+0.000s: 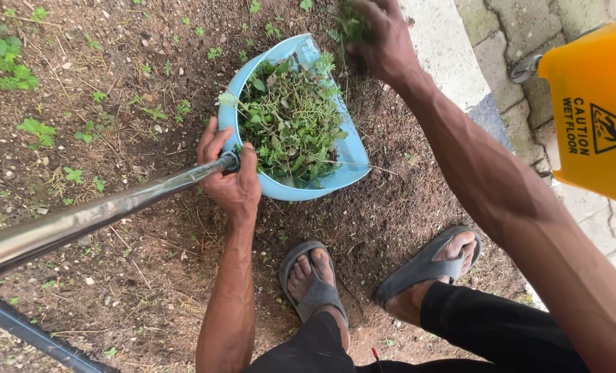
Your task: The person holds a dustpan by its handle while another person picks green weeds from the soil by hand and places them into the pan, before emptying the contents into a yellow bucket.
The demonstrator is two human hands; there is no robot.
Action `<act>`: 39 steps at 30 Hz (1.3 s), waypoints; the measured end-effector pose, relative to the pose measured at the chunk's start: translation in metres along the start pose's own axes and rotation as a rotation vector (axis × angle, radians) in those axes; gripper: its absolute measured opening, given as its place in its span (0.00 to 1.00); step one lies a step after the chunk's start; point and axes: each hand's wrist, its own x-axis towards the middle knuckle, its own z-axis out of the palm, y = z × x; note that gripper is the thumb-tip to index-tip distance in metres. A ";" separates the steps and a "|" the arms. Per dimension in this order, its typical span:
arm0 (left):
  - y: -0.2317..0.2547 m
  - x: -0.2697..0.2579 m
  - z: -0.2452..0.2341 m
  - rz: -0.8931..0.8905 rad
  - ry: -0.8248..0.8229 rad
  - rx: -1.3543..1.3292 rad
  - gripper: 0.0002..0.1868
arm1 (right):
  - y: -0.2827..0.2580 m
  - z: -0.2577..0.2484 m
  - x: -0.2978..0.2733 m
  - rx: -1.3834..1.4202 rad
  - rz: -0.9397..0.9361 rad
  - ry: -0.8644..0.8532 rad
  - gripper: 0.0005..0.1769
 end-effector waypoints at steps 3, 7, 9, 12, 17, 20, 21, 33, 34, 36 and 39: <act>-0.001 -0.002 -0.002 0.027 -0.004 0.055 0.19 | -0.005 0.017 0.008 -0.043 -0.074 0.005 0.09; -0.006 0.000 0.002 0.026 0.005 -0.002 0.18 | -0.014 0.011 -0.009 0.119 0.036 -0.143 0.14; -0.007 -0.001 0.000 -0.005 0.008 -0.010 0.19 | -0.010 0.010 -0.004 0.117 0.114 -0.098 0.12; -0.008 0.000 0.000 0.044 0.020 -0.009 0.18 | 0.008 0.007 0.021 0.020 0.082 0.090 0.08; -0.002 -0.002 -0.001 0.012 0.004 0.028 0.20 | 0.017 0.011 0.065 -0.228 0.163 -0.152 0.10; 0.000 0.000 0.000 0.008 -0.007 0.003 0.20 | 0.011 0.004 0.056 0.250 0.019 -0.260 0.18; 0.000 0.000 0.000 -0.006 -0.009 -0.018 0.19 | 0.012 0.000 0.054 0.214 0.005 -0.288 0.17; 0.005 0.001 0.001 -0.004 0.005 0.055 0.20 | 0.019 0.019 0.068 -0.038 0.061 0.003 0.07; 0.005 0.001 0.001 -0.003 0.002 0.055 0.20 | 0.013 0.015 0.063 0.014 0.106 0.023 0.07; 0.005 0.001 0.000 -0.003 0.000 0.054 0.20 | -0.006 0.005 0.048 0.182 0.194 0.075 0.06; 0.006 -0.001 0.000 0.027 -0.015 0.082 0.21 | -0.051 -0.007 0.002 0.581 0.193 0.135 0.04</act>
